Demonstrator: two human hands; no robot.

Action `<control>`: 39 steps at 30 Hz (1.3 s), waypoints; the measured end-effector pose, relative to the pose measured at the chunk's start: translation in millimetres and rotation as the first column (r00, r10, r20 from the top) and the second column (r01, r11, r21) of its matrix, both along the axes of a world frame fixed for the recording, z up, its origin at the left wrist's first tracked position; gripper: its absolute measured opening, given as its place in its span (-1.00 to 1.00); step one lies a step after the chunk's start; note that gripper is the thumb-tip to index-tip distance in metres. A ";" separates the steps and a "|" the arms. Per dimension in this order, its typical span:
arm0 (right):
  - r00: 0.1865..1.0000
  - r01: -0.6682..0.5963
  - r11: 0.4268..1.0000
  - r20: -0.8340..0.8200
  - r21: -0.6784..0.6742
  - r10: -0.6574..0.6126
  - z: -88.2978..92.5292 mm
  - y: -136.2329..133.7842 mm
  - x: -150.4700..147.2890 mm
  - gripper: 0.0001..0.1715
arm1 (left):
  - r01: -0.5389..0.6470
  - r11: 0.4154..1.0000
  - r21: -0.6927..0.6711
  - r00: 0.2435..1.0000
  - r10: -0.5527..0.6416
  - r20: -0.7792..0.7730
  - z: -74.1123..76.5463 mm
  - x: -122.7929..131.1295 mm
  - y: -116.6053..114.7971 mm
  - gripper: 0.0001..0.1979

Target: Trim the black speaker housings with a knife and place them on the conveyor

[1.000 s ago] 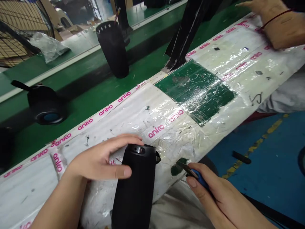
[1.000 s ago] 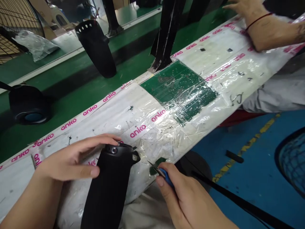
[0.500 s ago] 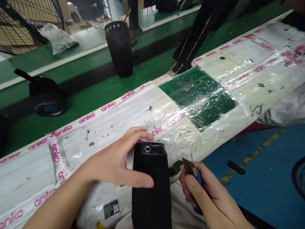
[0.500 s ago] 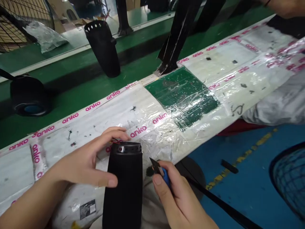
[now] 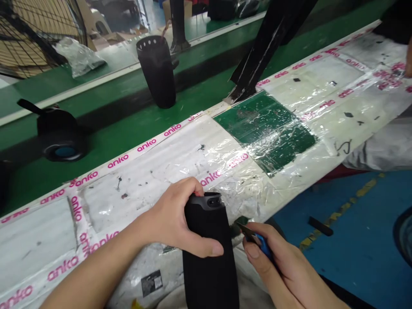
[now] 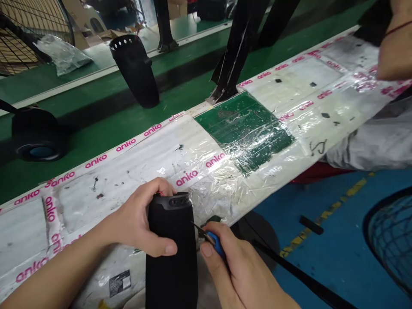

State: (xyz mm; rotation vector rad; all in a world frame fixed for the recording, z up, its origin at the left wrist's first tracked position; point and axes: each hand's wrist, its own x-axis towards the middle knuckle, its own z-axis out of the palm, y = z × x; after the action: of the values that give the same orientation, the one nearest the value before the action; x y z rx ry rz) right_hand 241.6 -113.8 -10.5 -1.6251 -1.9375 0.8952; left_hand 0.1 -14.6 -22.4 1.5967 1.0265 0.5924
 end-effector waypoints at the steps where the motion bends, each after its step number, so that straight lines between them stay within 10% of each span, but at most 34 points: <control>1: 0.994 -0.088 0.992 0.068 0.094 0.082 3.0 6.3 0.9 -0.77 | 0.004 1.000 0.006 1.000 -0.004 0.022 1.7 -3.8 3.4 -0.31; 6: 0.898 -0.376 0.852 0.368 0.364 0.239 12.5 37.2 -2.5 -0.72 | 0.102 0.991 -0.088 0.994 -0.100 0.033 3.6 -16.9 19.3 -0.31; 11: 0.789 -0.514 0.783 0.550 0.350 0.273 14.9 50.8 -10.4 -0.67 | 0.174 0.982 -0.079 0.985 -0.173 0.011 4.6 -15.0 22.0 -0.43; 39: 0.664 -0.589 0.772 0.687 0.238 0.295 19.3 41.7 -5.6 -0.32 | 0.237 0.970 -0.059 0.967 -0.241 -0.078 19.2 -12.3 2.4 -0.52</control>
State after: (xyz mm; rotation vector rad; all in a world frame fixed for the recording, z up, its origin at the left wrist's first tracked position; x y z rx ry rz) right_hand 235.9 -72.1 8.8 -1.2345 -2.8345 -0.0220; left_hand -12.1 -12.2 -3.2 1.6833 0.8859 0.3350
